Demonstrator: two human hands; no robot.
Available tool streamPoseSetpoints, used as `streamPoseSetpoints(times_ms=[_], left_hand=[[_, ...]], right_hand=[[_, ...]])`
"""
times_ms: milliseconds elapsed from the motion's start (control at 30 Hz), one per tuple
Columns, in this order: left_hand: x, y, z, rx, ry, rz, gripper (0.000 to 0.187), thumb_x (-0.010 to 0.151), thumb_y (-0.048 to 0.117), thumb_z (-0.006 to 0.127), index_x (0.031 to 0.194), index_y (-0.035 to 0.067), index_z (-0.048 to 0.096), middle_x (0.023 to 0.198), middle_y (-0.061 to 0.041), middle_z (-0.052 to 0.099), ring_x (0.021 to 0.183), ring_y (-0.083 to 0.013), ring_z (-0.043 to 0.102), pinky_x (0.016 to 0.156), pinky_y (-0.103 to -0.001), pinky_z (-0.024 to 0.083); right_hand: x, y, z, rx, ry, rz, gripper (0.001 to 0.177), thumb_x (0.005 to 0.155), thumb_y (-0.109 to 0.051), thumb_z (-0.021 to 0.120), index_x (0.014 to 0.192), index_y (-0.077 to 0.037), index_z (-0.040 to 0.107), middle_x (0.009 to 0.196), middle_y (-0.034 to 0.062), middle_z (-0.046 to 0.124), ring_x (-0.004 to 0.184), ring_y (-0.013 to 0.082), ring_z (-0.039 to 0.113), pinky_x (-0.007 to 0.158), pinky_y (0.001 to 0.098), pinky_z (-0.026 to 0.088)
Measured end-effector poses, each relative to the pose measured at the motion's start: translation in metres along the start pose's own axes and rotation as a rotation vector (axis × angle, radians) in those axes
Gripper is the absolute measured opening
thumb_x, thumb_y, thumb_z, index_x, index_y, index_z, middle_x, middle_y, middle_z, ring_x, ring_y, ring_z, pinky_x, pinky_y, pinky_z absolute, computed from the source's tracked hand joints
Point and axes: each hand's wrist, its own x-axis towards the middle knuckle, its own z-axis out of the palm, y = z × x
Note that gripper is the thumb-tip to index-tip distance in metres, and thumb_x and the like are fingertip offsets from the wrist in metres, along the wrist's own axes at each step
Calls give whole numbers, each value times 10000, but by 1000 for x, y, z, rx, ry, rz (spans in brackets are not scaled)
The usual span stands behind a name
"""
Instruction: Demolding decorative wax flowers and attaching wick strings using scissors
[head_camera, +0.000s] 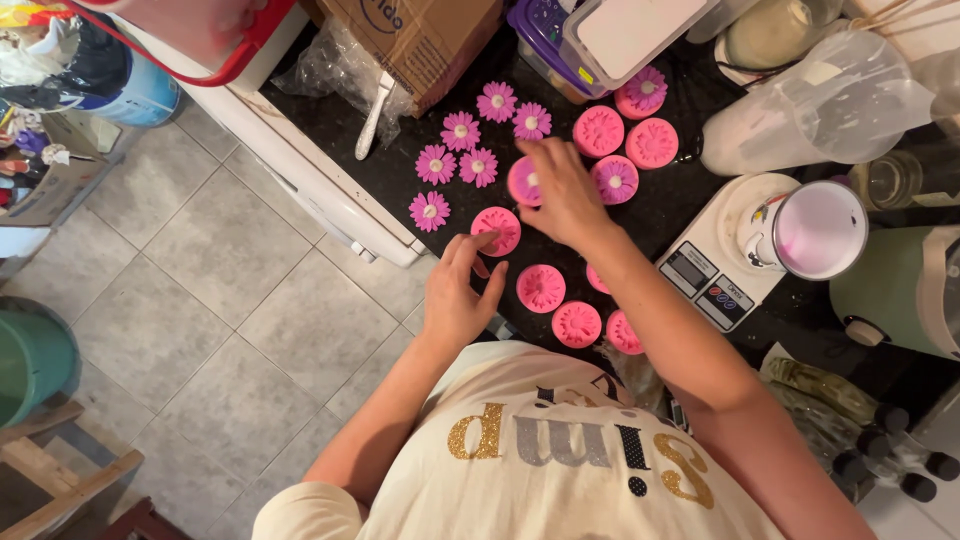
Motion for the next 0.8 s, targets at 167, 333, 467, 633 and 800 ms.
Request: streamPoseSetpoints(times_ms=[167, 333, 467, 633, 800], left_hand=[[1, -7, 3, -4, 6, 8, 362, 878, 138, 748, 1228, 105, 661, 965, -61, 623, 690, -238, 706, 595, -391, 545], [2, -9, 3, -4, -2, 37, 345, 887, 136, 749, 1220, 103, 668, 979, -62, 618, 712, -234, 709, 615, -388, 549], [4, 4, 22, -161, -53, 232, 122, 977, 224, 672, 1022, 203, 783, 1063, 6, 702, 938, -242, 708, 819, -332, 536], [-7, 98, 97, -643, -190, 395, 205, 1101, 113, 562, 1271, 117, 676, 1194, -4, 666, 1112, -159, 617, 1084, -270, 450], [-10, 90, 148, 688, -600, 1255, 817, 1143, 908, 309, 1677, 315, 138, 1750, 90, 140, 1627, -133, 104, 1352, -372, 97]], right_hand=[[-6, 24, -13, -100, 16, 63, 995, 605, -228, 922, 1487, -94, 482, 1233, 161, 553, 1147, 380, 563, 1018, 491, 437], [-22, 20, -32, -156, 137, 30, 1048, 569, -280, 993, 1485, -91, 518, 1313, 139, 565, 1232, 335, 533, 955, 461, 436], [-83, 9, -63, 288, 550, 239, 672, 865, -254, 887, 1392, -4, 553, 1326, 210, 591, 1247, 345, 579, 1048, 446, 467], [-189, -37, -96, 1472, 674, 811, 369, 1048, -318, 557, 1281, -48, 653, 1314, 102, 694, 1224, 178, 667, 1107, 269, 517], [-258, -70, -147, 2518, 452, 525, 733, 1119, -513, 353, 1602, 22, 219, 1669, 284, 167, 1561, 414, 205, 1235, 606, 195]])
